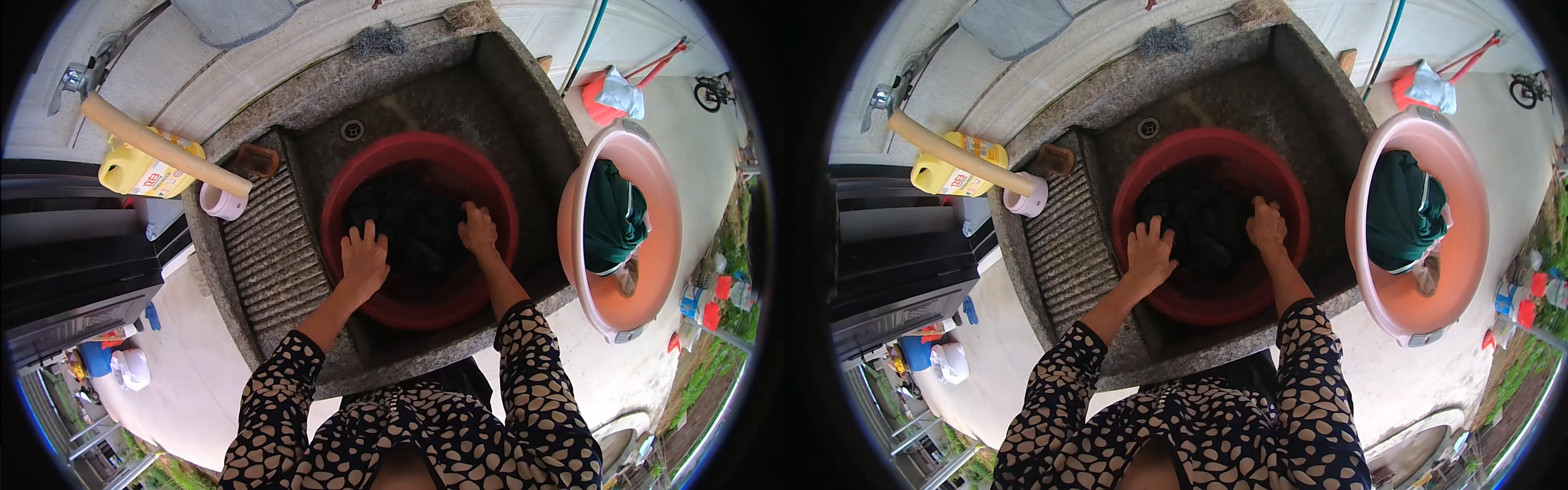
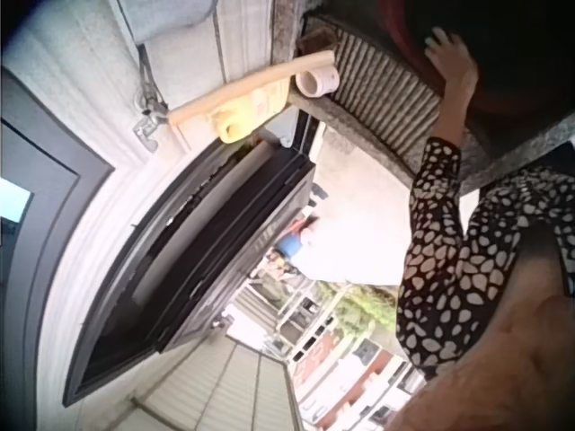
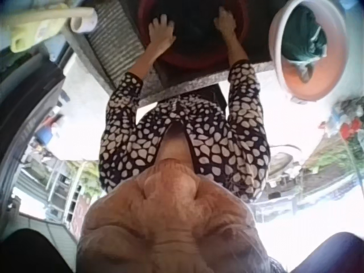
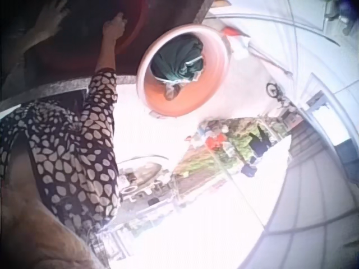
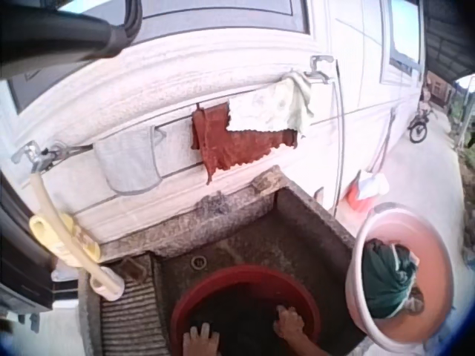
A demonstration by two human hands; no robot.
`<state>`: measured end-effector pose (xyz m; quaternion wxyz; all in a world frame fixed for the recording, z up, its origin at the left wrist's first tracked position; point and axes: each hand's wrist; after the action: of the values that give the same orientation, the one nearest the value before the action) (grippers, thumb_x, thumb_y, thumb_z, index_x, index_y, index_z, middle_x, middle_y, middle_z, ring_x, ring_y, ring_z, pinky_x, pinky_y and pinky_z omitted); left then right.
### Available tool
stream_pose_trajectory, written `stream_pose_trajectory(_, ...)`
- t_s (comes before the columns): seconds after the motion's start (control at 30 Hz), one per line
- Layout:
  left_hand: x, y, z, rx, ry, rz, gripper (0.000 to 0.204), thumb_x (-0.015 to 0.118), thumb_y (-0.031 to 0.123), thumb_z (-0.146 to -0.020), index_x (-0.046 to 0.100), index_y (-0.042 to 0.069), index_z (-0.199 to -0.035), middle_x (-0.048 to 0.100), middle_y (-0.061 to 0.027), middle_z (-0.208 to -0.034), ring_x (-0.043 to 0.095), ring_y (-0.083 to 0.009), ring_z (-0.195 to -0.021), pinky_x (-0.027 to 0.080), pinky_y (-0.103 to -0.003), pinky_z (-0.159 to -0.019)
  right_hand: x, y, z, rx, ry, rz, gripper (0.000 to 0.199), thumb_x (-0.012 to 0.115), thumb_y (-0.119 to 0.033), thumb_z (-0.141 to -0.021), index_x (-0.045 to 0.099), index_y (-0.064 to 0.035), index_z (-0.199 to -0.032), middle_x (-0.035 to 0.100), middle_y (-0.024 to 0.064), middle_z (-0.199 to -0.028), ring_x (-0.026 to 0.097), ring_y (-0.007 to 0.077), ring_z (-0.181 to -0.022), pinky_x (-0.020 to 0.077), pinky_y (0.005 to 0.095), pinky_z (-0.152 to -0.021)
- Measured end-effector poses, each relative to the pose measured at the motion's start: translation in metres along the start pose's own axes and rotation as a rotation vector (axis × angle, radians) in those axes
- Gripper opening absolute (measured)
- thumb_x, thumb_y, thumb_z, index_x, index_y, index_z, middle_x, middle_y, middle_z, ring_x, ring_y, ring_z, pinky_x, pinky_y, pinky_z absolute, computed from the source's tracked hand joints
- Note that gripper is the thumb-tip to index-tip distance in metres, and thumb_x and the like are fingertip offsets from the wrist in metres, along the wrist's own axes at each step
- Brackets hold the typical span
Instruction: The person washes several pieces of clothing by hand in a red basin filled with water. They scrub and rinse a dark green garment, a black garment, and a maroon garment with a white pattern, transferring each item to a pink basin after washing.
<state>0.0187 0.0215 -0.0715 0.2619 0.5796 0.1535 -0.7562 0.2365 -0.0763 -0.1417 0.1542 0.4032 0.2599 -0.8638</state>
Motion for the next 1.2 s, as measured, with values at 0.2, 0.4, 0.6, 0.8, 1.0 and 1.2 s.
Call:
stream_pose_trajectory(0.2,0.018,0.005,-0.039,0.191,0.288,0.329,0.057,0.064,0.007,-0.077,0.042,0.009,-0.129,0.049,-0.0104,-0.118,0.050,-0.0267,-0.106,0.046,-0.042,-0.081,-0.011,-0.015,0.030,0.131,0.017,0.019,0.046,0.062,-0.013,-0.079,0.037,-0.0130,-0.118,0.048,0.0217,-0.122,0.055,0.0405,-0.104,0.0485,0.0477,-0.085)
stream_pose_trajectory(0.4,0.039,0.042,-0.043,0.086,-0.431,0.281,0.058,0.066,0.014,-0.077,0.043,0.017,-0.130,0.047,-0.0098,-0.126,0.048,-0.0264,-0.115,0.046,-0.043,-0.088,-0.005,0.009,0.018,0.109,0.006,0.048,0.038,0.065,-0.015,-0.076,0.048,-0.0073,-0.110,0.058,0.0202,-0.110,0.057,0.0366,-0.105,0.0495,0.0454,-0.083)
stream_pose_trajectory(0.6,0.005,0.043,-0.007,0.101,0.029,0.356,0.063,0.077,0.022,-0.065,0.049,0.009,-0.120,0.051,-0.0110,-0.118,0.053,-0.0262,-0.106,0.046,-0.044,-0.084,-0.037,-0.006,0.059,-0.315,-0.041,-0.375,0.029,0.058,-0.009,-0.076,0.051,-0.0039,-0.103,0.063,0.0190,-0.087,0.063,0.0339,-0.088,0.0493,0.0425,-0.074)
stream_pose_trajectory(0.8,0.010,0.023,0.008,0.176,-0.066,0.954,0.044,0.073,0.016,-0.064,0.056,0.004,-0.103,0.057,-0.0061,-0.096,0.058,-0.0292,-0.080,0.047,-0.039,-0.070,-0.023,-0.045,0.109,-0.292,0.017,-0.686,0.027,0.055,-0.003,-0.074,0.051,-0.0085,-0.100,0.063,0.0127,-0.081,0.062,0.0337,-0.083,0.0465,0.0451,-0.071)
stream_pose_trajectory(1.0,-0.012,0.009,0.045,0.272,0.041,0.977,0.033,0.072,0.014,-0.064,0.048,0.001,-0.083,0.046,-0.0071,-0.079,0.051,-0.0231,-0.068,0.042,-0.036,-0.061,-0.001,-0.017,0.086,-0.630,-0.242,0.058,0.044,0.054,0.002,-0.070,0.057,-0.0204,-0.108,0.056,0.0013,-0.119,0.043,0.0238,-0.116,0.0344,0.0437,-0.091)
stream_pose_trajectory(1.2,-0.042,-0.033,0.081,0.201,0.294,0.965,0.031,0.071,-0.001,-0.065,0.041,0.003,-0.070,0.039,-0.0036,-0.072,0.041,-0.0140,-0.065,0.038,-0.027,-0.060,0.002,-0.039,0.100,-0.716,-0.306,0.203,0.053,0.064,-0.008,-0.072,0.051,-0.0298,-0.119,0.042,-0.0013,-0.134,0.036,0.0284,-0.121,0.0315,0.0467,-0.095)
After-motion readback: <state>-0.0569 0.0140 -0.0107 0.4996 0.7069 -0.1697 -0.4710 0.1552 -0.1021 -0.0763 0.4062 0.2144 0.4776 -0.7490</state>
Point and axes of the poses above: each hand's wrist, its own z-axis away from the middle knuckle, its own x-axis out of the palm, y = z × x
